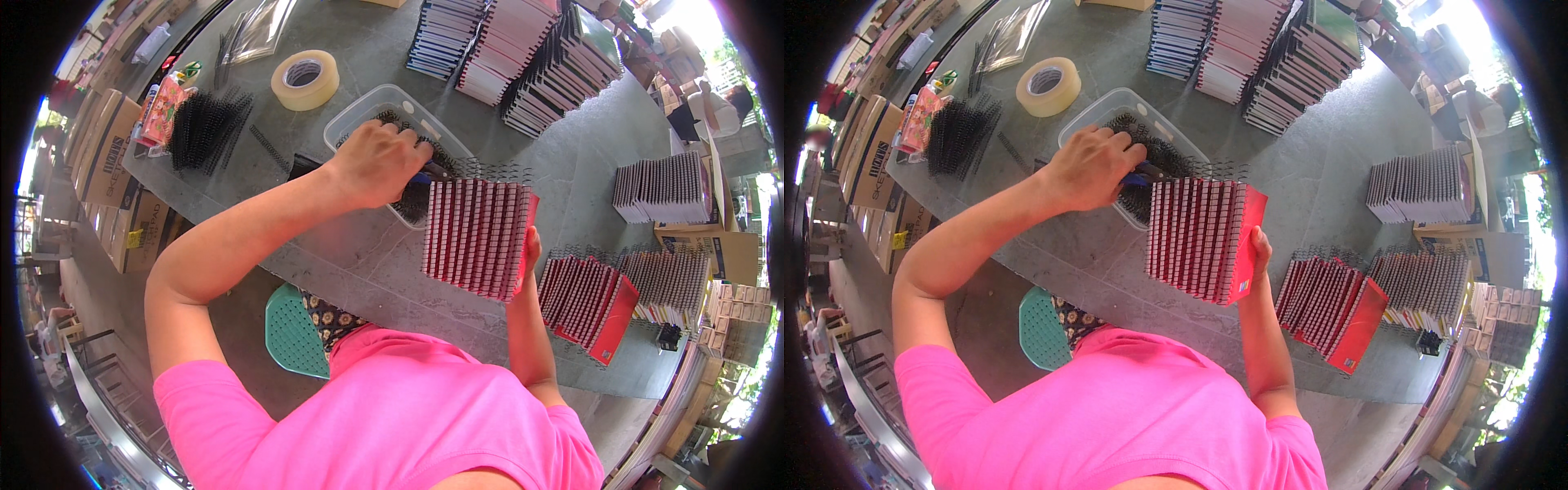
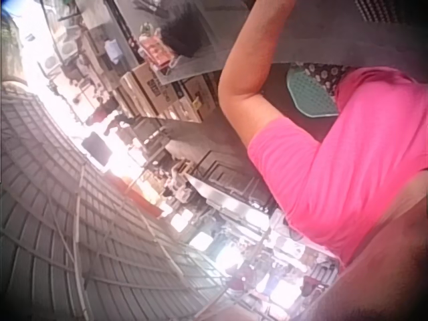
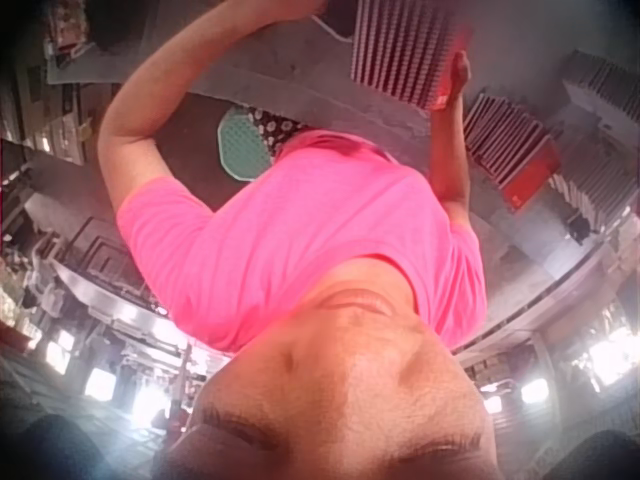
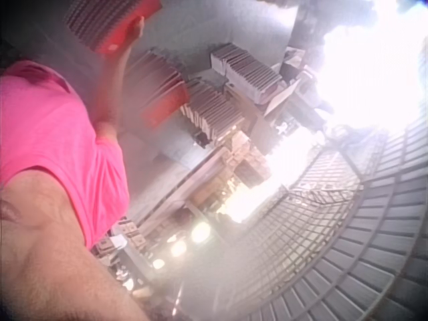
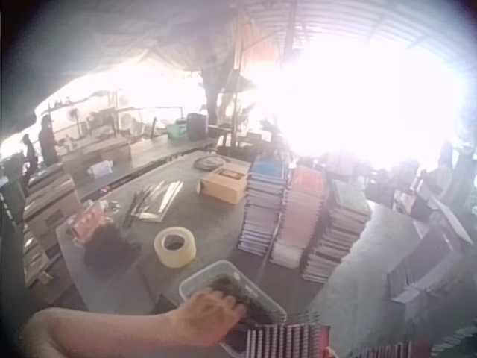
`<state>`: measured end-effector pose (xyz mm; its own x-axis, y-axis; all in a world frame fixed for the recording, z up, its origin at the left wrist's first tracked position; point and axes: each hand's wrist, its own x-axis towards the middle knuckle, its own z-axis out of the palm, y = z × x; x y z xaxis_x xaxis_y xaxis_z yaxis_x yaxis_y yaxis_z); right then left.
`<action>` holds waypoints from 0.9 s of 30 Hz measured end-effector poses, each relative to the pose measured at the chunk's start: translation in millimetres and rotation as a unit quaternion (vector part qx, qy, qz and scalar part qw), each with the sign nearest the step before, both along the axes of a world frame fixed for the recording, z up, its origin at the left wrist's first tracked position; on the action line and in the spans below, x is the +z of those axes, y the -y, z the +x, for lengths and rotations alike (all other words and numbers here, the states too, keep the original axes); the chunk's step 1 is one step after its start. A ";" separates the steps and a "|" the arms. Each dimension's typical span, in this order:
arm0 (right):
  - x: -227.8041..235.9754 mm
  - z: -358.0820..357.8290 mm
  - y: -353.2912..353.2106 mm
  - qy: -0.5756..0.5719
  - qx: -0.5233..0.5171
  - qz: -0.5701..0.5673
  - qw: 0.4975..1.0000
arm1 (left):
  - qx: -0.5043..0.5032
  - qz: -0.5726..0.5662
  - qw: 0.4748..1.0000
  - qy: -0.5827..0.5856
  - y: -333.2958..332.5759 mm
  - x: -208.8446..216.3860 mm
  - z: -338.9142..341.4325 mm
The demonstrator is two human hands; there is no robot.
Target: The person assembles spiral-bound notebooks by inserting plastic spiral coils into pre-punched holes and using a pair of pliers to cut and crimp the ends of the wire. The person handles several notebooks one at a time, organizes them into stacks by color, and places them into a cardboard box.
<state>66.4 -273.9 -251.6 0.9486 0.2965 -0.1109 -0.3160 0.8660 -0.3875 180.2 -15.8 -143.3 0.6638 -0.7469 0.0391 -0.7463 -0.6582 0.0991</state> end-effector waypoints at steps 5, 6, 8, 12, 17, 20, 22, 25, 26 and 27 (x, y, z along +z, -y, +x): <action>-0.9 -0.2 3.3 -0.006 -0.002 -0.009 1.000 | -0.009 -0.011 0.997 0.073 -8.1 11.6 3.7; -2.4 0.2 4.8 -0.010 0.000 -0.013 1.000 | -0.011 -0.023 0.997 0.072 -7.4 14.7 3.5; -2.7 0.2 4.3 -0.010 -0.005 -0.014 1.000 | -0.015 -0.047 0.996 0.072 -3.8 19.0 2.7; 4.5 1.6 -1.6 -0.003 -0.003 -0.006 1.000 | -0.032 -0.026 0.994 0.096 6.1 12.1 2.0; -0.2 2.5 1.8 0.002 -0.001 -0.010 1.000 | -0.037 -0.026 0.994 0.098 6.8 9.6 1.7; -0.9 2.7 1.7 0.002 0.007 -0.010 1.000 | -0.023 -0.021 0.999 0.040 6.7 7.5 1.3; -0.6 3.1 2.8 0.001 0.009 -0.018 1.000 | -0.016 -0.018 0.999 0.029 3.2 6.6 1.7; 2.5 4.3 3.4 -0.007 0.003 -0.044 0.999 | 0.001 -0.009 1.000 0.000 -1.0 8.5 4.4; 3.2 5.2 3.7 -0.006 0.007 -0.051 0.999 | 0.008 -0.006 1.000 -0.011 -1.9 10.6 4.7; 3.5 5.5 4.1 -0.006 0.011 -0.058 0.998 | 0.010 0.001 1.000 0.026 -4.3 13.0 5.0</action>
<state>71.9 -278.0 -248.1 0.9402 0.3018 -0.1579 -0.3401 0.8081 -0.4810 185.2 -11.5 -130.3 0.6759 -0.7334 0.0727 -0.7370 -0.6732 0.0601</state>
